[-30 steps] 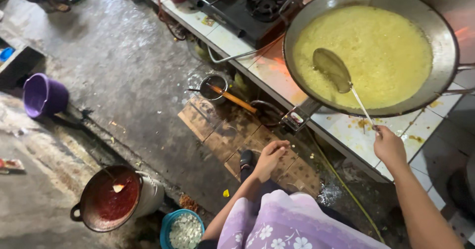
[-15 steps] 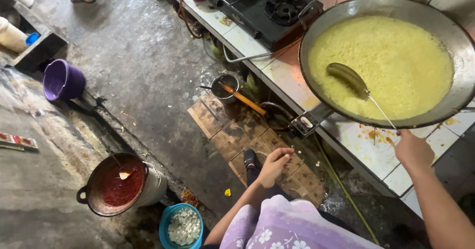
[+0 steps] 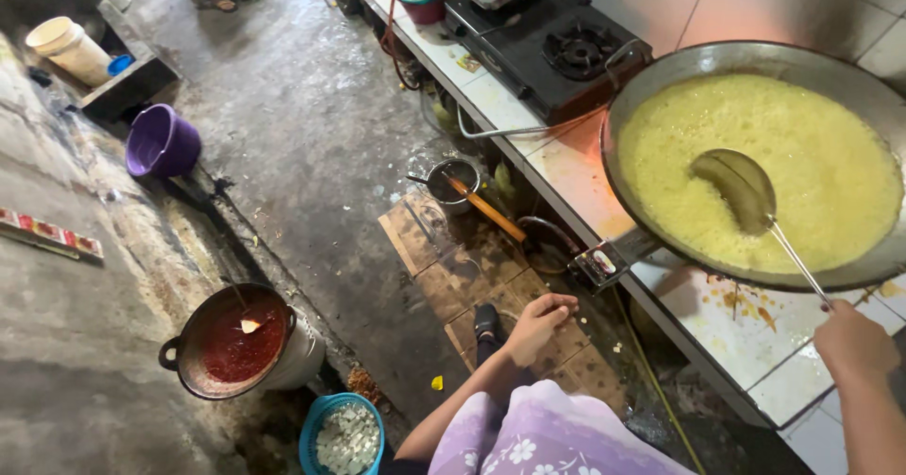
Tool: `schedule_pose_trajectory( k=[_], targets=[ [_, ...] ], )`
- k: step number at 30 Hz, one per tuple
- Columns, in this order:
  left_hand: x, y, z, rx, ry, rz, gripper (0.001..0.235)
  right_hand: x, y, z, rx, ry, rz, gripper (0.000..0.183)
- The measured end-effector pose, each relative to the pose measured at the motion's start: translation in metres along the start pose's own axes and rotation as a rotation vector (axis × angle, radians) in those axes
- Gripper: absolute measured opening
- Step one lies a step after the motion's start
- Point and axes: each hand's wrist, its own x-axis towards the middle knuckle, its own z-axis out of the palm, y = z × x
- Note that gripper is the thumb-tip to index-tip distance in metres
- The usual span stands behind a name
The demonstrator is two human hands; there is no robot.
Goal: The person stirs a large quantity of yellow food in a wok using a metal strainer. The person maintains a consistent stirring motion to keep the food moving in the hot oil.
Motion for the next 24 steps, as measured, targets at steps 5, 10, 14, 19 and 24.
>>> schedule_pose_trajectory(
  k=[5,10,14,19,24],
  targets=[
    [0.002,-0.007,-0.007,-0.064,0.006,-0.003,0.029,0.003,0.005,-0.006,0.012,0.095,-0.057,0.031],
    [0.002,-0.006,-0.005,-0.059,0.027,-0.066,0.029,0.015,0.005,-0.011,0.141,0.137,-0.107,0.028],
    [0.006,-0.002,0.000,-0.057,0.030,-0.078,0.028,0.022,0.005,-0.014,0.174,0.123,-0.023,0.036],
    [0.012,0.005,0.009,-0.094,0.019,-0.094,0.027,0.024,-0.005,-0.005,0.237,0.133,0.062,0.037],
    [0.018,0.008,0.019,-0.071,0.024,-0.131,0.026,0.031,-0.015,0.020,0.318,0.092,0.007,0.035]
  ],
)
